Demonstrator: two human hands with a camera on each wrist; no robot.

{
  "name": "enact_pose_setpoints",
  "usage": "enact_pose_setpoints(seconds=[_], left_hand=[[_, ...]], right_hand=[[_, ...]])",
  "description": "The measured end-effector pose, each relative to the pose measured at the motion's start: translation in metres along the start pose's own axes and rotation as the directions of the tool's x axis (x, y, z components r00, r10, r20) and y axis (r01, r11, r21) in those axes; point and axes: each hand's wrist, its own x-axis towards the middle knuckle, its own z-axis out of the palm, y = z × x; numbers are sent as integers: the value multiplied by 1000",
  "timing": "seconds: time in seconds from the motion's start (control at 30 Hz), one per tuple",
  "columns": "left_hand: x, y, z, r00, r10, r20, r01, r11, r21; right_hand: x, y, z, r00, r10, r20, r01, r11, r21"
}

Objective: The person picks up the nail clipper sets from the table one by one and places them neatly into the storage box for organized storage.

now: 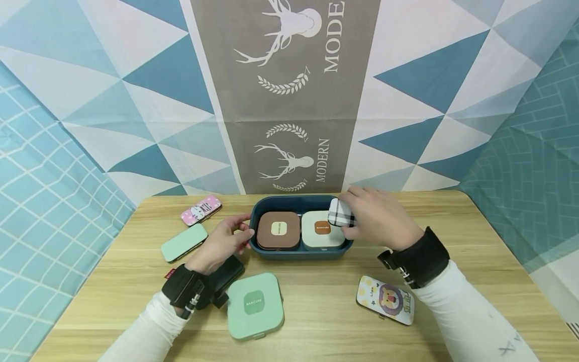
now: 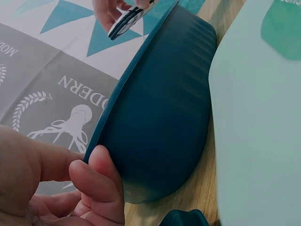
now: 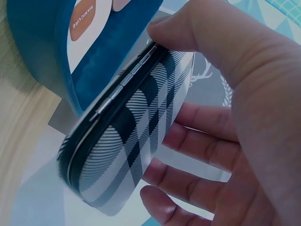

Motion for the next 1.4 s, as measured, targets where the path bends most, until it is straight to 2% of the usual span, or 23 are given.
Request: enact_pose_setpoints(seconds=[0.47,1.4], left_hand=[[0,-3,0,1000,-2,2,2,1000,-8],[0,0,0,1000,-14,-8,14,1000,-4]], right_hand=[[14,-3,6,999,-12,50,12,1000,1],[38,-3,12,996,-67,50,67,998,8]])
